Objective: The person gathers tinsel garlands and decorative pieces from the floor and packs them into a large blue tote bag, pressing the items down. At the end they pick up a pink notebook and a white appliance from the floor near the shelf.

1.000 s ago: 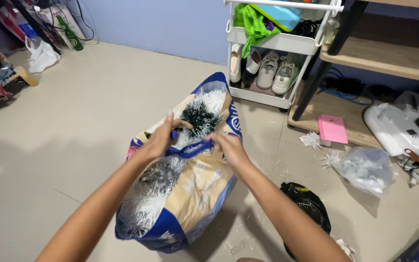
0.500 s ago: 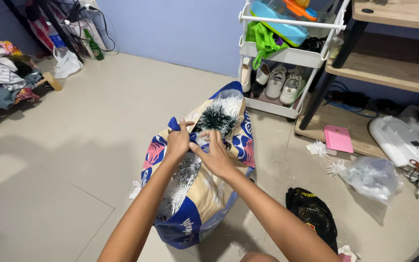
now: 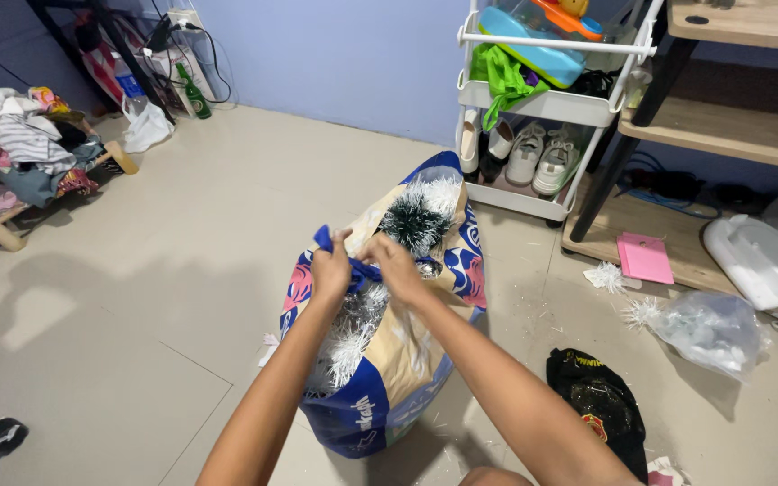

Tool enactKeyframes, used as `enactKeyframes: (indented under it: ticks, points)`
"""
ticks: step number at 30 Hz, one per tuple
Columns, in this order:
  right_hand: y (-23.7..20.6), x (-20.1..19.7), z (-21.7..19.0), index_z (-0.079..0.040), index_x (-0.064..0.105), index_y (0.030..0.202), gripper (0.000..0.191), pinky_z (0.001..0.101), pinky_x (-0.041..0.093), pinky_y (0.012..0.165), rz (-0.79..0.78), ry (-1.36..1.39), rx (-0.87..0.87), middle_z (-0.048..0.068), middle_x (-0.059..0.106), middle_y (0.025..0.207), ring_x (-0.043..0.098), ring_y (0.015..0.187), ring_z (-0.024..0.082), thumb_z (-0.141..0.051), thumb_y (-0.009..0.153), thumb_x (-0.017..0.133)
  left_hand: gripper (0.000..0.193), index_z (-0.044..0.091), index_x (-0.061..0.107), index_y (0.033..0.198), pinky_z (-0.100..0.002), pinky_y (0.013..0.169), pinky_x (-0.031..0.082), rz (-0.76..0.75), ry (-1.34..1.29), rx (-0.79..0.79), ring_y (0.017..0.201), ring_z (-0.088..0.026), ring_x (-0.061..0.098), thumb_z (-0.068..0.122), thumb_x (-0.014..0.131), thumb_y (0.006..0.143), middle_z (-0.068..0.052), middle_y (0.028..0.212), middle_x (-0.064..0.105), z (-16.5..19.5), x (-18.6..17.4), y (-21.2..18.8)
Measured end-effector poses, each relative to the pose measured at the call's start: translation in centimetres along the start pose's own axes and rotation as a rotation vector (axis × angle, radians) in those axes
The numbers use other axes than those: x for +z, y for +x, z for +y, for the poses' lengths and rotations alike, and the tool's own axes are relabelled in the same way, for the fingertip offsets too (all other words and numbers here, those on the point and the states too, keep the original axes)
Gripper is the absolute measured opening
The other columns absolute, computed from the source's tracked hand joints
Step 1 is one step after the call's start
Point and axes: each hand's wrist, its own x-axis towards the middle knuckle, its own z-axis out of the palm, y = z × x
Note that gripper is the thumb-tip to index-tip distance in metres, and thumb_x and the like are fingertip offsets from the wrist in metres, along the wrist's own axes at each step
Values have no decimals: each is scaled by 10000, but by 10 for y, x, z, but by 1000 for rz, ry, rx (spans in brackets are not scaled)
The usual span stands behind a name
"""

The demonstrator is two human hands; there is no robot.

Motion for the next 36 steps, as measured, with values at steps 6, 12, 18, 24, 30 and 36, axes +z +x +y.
enactKeyframes:
  ticks: [6, 12, 18, 24, 30, 36]
  points:
    - [-19, 14, -5, 16, 650, 937, 397, 341, 409, 1039, -100, -204, -193, 142, 625, 1300, 581, 1215, 225, -353, 1069, 587, 507, 106, 769, 1210, -292, 499, 415, -81, -330, -39, 549, -89, 454, 430, 400, 1085, 17, 691, 478, -3, 5, 19]
    - [2, 3, 12, -70, 654, 1164, 355, 310, 465, 987, -76, 99, 180, 70, 670, 1099, 616, 1057, 168, -376, 1047, 517, 383, 145, 698, 1263, -346, 654, 485, -143, -44, 232, 768, -226, 595, 342, 427, 1077, -76, 955, 636, 0, -4, 8]
    - [10, -23, 27, -29, 655, 1181, 291, 303, 511, 855, -121, -50, -6, 38, 686, 1040, 611, 938, 131, -245, 1058, 504, 696, 235, 517, 1398, -516, 801, 504, -367, 684, 843, 948, -442, 646, -7, 557, 746, -188, 1103, 603, -5, -20, -23]
    - [10, -26, 19, -57, 731, 1093, 395, 279, 462, 704, -159, -91, 391, 22, 640, 901, 541, 775, 95, -412, 1037, 568, 522, 207, 554, 1276, -497, 782, 527, -457, 834, 1006, 953, -401, 663, 81, 758, 812, -168, 1180, 563, -25, -24, -16]
    - [14, -35, 14, -139, 582, 1181, 328, 287, 416, 656, -65, 59, 491, -4, 623, 876, 562, 734, 127, -399, 1003, 492, 509, 164, 725, 1175, -479, 739, 540, -317, 726, 888, 898, -369, 678, -54, 670, 719, -133, 1041, 629, -32, -27, -8]
    - [-7, -31, 16, -95, 439, 1122, 478, 342, 470, 695, -195, -295, 171, 92, 555, 958, 586, 850, 185, 7, 748, 718, 124, 76, 751, 873, -447, 891, 487, -415, 1062, 918, 885, -344, 674, 146, 689, 792, -126, 968, 671, -13, -26, 0]
